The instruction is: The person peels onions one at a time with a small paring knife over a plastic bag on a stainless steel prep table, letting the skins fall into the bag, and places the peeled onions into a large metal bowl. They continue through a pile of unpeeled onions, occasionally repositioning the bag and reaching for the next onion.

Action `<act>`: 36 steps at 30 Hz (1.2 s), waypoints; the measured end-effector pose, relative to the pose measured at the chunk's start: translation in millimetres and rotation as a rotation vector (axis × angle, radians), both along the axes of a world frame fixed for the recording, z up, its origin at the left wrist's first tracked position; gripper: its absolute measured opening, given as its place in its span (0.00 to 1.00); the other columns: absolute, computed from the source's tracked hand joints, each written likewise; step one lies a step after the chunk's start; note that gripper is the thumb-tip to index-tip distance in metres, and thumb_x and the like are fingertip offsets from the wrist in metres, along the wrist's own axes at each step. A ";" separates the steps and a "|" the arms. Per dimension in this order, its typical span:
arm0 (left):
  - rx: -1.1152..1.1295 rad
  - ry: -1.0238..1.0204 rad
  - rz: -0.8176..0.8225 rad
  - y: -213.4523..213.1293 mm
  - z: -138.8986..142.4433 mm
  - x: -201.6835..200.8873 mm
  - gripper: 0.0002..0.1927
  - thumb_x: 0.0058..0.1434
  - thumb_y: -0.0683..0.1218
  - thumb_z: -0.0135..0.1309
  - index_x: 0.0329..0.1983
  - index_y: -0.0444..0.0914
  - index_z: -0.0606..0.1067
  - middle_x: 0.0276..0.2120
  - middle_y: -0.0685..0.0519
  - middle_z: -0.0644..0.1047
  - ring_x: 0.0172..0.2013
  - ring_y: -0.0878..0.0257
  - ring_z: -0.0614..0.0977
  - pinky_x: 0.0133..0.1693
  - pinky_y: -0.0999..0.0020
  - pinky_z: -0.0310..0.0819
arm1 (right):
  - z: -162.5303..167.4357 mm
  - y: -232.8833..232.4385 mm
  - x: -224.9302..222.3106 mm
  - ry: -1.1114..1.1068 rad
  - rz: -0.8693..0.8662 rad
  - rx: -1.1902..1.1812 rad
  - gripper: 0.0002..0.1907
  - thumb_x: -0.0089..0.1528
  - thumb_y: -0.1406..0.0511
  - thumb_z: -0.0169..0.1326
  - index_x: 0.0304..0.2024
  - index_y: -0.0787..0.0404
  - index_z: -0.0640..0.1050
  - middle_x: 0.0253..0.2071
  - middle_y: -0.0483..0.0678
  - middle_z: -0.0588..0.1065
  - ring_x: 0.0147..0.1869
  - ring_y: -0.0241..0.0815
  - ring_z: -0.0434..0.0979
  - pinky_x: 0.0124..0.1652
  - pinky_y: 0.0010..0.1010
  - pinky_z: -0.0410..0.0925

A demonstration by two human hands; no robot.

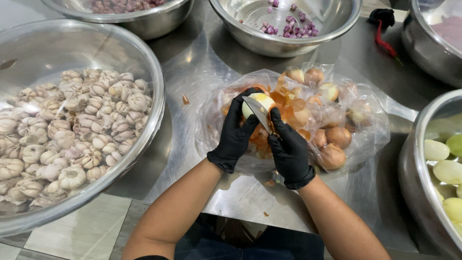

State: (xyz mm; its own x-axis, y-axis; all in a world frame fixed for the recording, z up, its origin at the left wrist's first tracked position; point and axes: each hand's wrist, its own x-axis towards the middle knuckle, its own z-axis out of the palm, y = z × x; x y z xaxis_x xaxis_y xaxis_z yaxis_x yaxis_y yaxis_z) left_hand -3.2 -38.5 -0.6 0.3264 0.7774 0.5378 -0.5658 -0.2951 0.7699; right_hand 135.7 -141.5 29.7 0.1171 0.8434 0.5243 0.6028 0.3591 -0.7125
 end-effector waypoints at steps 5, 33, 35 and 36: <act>-0.160 -0.023 -0.021 11.5 -19.7 8.9 0.31 0.70 0.47 0.57 0.73 0.35 0.62 0.64 0.50 0.70 0.64 0.60 0.71 0.67 0.64 0.65 | -12.6 3.6 3.7 0.043 0.017 0.041 0.30 0.66 0.75 0.54 0.71 0.59 0.69 0.55 0.52 0.76 0.55 0.41 0.76 0.57 0.28 0.68; -0.165 0.004 -0.064 21.8 -23.4 5.5 0.30 0.70 0.46 0.57 0.73 0.37 0.63 0.66 0.50 0.71 0.64 0.61 0.73 0.66 0.65 0.67 | -18.7 10.5 8.5 0.362 0.141 -0.133 0.30 0.68 0.75 0.50 0.73 0.59 0.66 0.62 0.40 0.73 0.50 0.29 0.72 0.53 0.23 0.68; -0.120 0.051 0.008 20.2 -26.1 9.9 0.37 0.61 0.42 0.63 0.72 0.38 0.61 0.63 0.50 0.70 0.61 0.61 0.73 0.62 0.63 0.70 | -26.1 10.0 12.5 0.305 0.130 -0.107 0.29 0.68 0.75 0.51 0.73 0.59 0.67 0.62 0.42 0.74 0.52 0.29 0.72 0.55 0.24 0.67; -0.099 0.074 0.043 19.5 -26.9 11.2 0.41 0.56 0.40 0.66 0.71 0.38 0.60 0.61 0.50 0.70 0.59 0.61 0.73 0.59 0.62 0.72 | -29.9 9.3 14.9 0.247 0.131 -0.084 0.29 0.69 0.75 0.51 0.72 0.60 0.67 0.62 0.43 0.74 0.53 0.30 0.71 0.56 0.24 0.67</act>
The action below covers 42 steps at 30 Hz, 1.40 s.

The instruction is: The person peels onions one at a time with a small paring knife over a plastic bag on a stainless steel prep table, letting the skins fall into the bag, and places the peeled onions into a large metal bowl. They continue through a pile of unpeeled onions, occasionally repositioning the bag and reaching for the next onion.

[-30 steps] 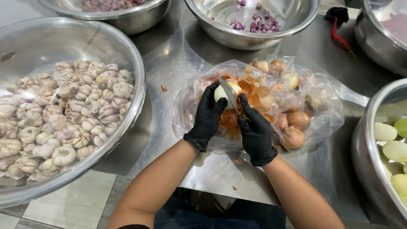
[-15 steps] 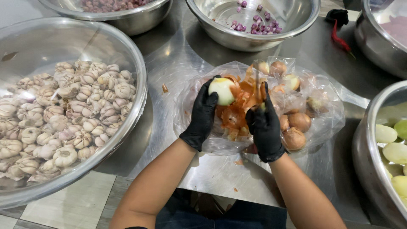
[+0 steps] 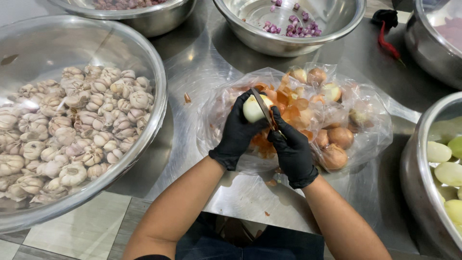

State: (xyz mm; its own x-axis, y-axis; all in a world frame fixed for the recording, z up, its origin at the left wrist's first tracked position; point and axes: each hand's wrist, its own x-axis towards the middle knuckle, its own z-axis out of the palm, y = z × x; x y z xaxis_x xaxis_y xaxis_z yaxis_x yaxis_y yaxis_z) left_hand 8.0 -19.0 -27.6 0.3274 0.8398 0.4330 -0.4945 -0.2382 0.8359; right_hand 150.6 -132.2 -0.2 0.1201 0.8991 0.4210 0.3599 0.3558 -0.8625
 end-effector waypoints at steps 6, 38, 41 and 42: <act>-0.066 -0.113 -0.089 1.8 9.3 -10.0 0.31 0.65 0.41 0.61 0.70 0.35 0.64 0.65 0.48 0.72 0.63 0.59 0.75 0.64 0.62 0.71 | -7.9 9.6 18.6 0.601 -0.009 -0.154 0.17 0.72 0.68 0.51 0.61 0.69 0.70 0.41 0.44 0.75 0.36 0.30 0.70 0.34 0.21 0.64; -0.203 -0.195 -0.244 6.7 1.3 -8.5 0.33 0.63 0.50 0.63 0.67 0.37 0.63 0.56 0.46 0.75 0.53 0.55 0.80 0.57 0.62 0.76 | 4.4 17.0 17.7 0.523 -0.199 -0.255 0.17 0.77 0.63 0.43 0.61 0.71 0.70 0.30 0.41 0.70 0.28 0.31 0.61 0.28 0.22 0.55; -0.205 -0.308 -0.327 6.2 8.8 -9.9 0.33 0.64 0.49 0.62 0.67 0.36 0.62 0.58 0.44 0.75 0.55 0.52 0.81 0.59 0.60 0.76 | 12.9 18.0 20.5 0.554 -0.068 -0.123 0.25 0.72 0.67 0.45 0.72 0.62 0.65 0.31 0.36 0.68 0.29 0.27 0.61 0.30 0.18 0.56; -0.199 -0.320 -0.329 5.5 10.7 -10.6 0.33 0.65 0.48 0.63 0.68 0.36 0.62 0.59 0.44 0.75 0.56 0.52 0.81 0.60 0.60 0.76 | 15.4 14.5 18.1 0.529 0.066 -0.038 0.31 0.69 0.69 0.46 0.76 0.57 0.60 0.30 0.33 0.64 0.30 0.25 0.60 0.31 0.16 0.56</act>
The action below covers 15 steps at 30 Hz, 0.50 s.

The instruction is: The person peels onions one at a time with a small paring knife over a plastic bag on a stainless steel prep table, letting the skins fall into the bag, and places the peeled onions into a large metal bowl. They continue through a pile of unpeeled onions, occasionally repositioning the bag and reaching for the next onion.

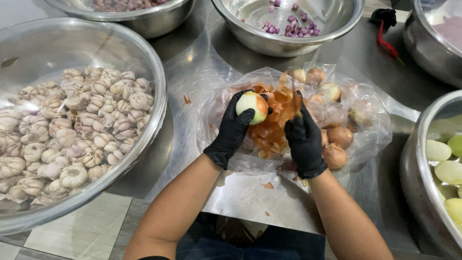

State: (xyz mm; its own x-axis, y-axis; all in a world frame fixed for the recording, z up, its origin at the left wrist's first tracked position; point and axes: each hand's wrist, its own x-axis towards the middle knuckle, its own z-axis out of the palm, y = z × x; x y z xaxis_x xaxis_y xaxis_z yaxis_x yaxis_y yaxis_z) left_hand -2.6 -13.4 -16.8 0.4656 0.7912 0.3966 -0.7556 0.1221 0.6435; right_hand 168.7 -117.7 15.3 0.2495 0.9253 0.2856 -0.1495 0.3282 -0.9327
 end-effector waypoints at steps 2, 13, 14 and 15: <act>0.079 0.218 0.130 -2.7 2.5 -1.3 0.34 0.65 0.47 0.62 0.71 0.37 0.62 0.61 0.48 0.73 0.58 0.58 0.77 0.61 0.63 0.73 | 6.7 -8.9 -7.0 -0.294 0.035 0.062 0.40 0.66 0.71 0.47 0.80 0.52 0.53 0.30 0.36 0.64 0.31 0.28 0.62 0.36 0.18 0.60; 0.184 0.215 0.206 -17.6 7.3 -2.7 0.36 0.64 0.49 0.65 0.71 0.38 0.62 0.62 0.52 0.72 0.62 0.63 0.74 0.64 0.67 0.70 | 31.8 -22.0 -34.9 -0.923 -0.145 0.306 0.32 0.67 0.72 0.48 0.74 0.55 0.60 0.65 0.67 0.71 0.65 0.57 0.75 0.61 0.35 0.65; 0.181 0.226 0.211 -17.0 7.8 -3.3 0.37 0.63 0.49 0.65 0.71 0.38 0.62 0.61 0.52 0.72 0.62 0.63 0.74 0.63 0.67 0.70 | 29.1 -22.0 -35.0 -0.904 -0.147 0.217 0.32 0.67 0.71 0.49 0.74 0.55 0.61 0.61 0.63 0.73 0.61 0.53 0.77 0.59 0.34 0.67; 0.178 0.237 0.216 -17.0 8.2 -3.7 0.37 0.62 0.50 0.66 0.71 0.38 0.61 0.61 0.52 0.72 0.61 0.63 0.74 0.63 0.67 0.70 | 25.3 -21.7 -34.7 -0.885 -0.149 0.130 0.32 0.67 0.70 0.51 0.74 0.55 0.62 0.56 0.59 0.76 0.56 0.49 0.79 0.57 0.33 0.68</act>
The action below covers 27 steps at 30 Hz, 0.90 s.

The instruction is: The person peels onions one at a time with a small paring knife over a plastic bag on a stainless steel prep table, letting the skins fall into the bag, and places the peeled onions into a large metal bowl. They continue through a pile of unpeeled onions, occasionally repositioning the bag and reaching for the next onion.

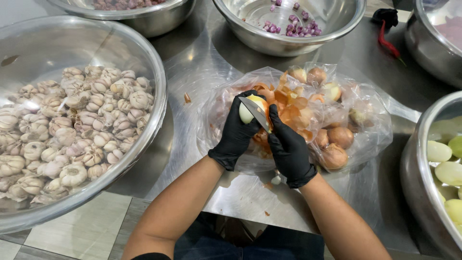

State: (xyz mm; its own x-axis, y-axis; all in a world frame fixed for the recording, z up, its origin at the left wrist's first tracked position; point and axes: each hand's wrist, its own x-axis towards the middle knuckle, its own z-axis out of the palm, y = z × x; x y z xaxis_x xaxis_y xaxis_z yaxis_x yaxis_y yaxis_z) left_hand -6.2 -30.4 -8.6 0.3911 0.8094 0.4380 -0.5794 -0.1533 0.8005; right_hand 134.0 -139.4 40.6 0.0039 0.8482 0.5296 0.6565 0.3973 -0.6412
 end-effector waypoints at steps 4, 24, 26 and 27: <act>0.019 0.017 0.011 -3.6 1.7 2.3 0.38 0.62 0.51 0.67 0.70 0.39 0.62 0.61 0.51 0.72 0.61 0.62 0.74 0.63 0.67 0.71 | -22.9 2.5 5.5 -0.058 -0.090 0.028 0.30 0.68 0.70 0.51 0.74 0.56 0.65 0.46 0.52 0.77 0.47 0.41 0.79 0.51 0.30 0.71; -0.005 -0.046 0.077 -20.7 4.4 8.8 0.37 0.59 0.49 0.67 0.68 0.40 0.62 0.59 0.54 0.71 0.59 0.64 0.75 0.59 0.69 0.74 | -16.4 1.6 4.8 0.063 0.021 -0.009 0.30 0.72 0.69 0.45 0.77 0.53 0.59 0.44 0.49 0.71 0.42 0.43 0.70 0.45 0.27 0.68; -0.013 0.014 0.036 -24.3 5.3 10.8 0.36 0.60 0.49 0.67 0.67 0.39 0.64 0.57 0.53 0.72 0.57 0.63 0.75 0.58 0.68 0.75 | -30.0 9.9 11.2 0.312 0.052 -0.104 0.30 0.72 0.72 0.44 0.78 0.55 0.61 0.37 0.40 0.66 0.35 0.33 0.63 0.40 0.21 0.63; -0.018 0.045 0.013 -24.9 5.9 11.5 0.35 0.60 0.48 0.67 0.67 0.39 0.64 0.56 0.52 0.72 0.56 0.63 0.75 0.57 0.68 0.75 | -34.5 13.9 15.5 0.478 0.109 -0.130 0.32 0.71 0.73 0.42 0.78 0.57 0.62 0.36 0.37 0.63 0.35 0.30 0.60 0.38 0.18 0.59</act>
State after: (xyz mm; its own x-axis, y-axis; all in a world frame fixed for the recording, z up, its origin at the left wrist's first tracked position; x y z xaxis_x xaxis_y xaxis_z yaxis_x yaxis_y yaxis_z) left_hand 5.3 -55.4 -2.8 0.3991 0.8223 0.4055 -0.5405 -0.1462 0.8285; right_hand 149.5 -125.4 6.1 0.1278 0.9160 0.3803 0.2361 0.3443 -0.9087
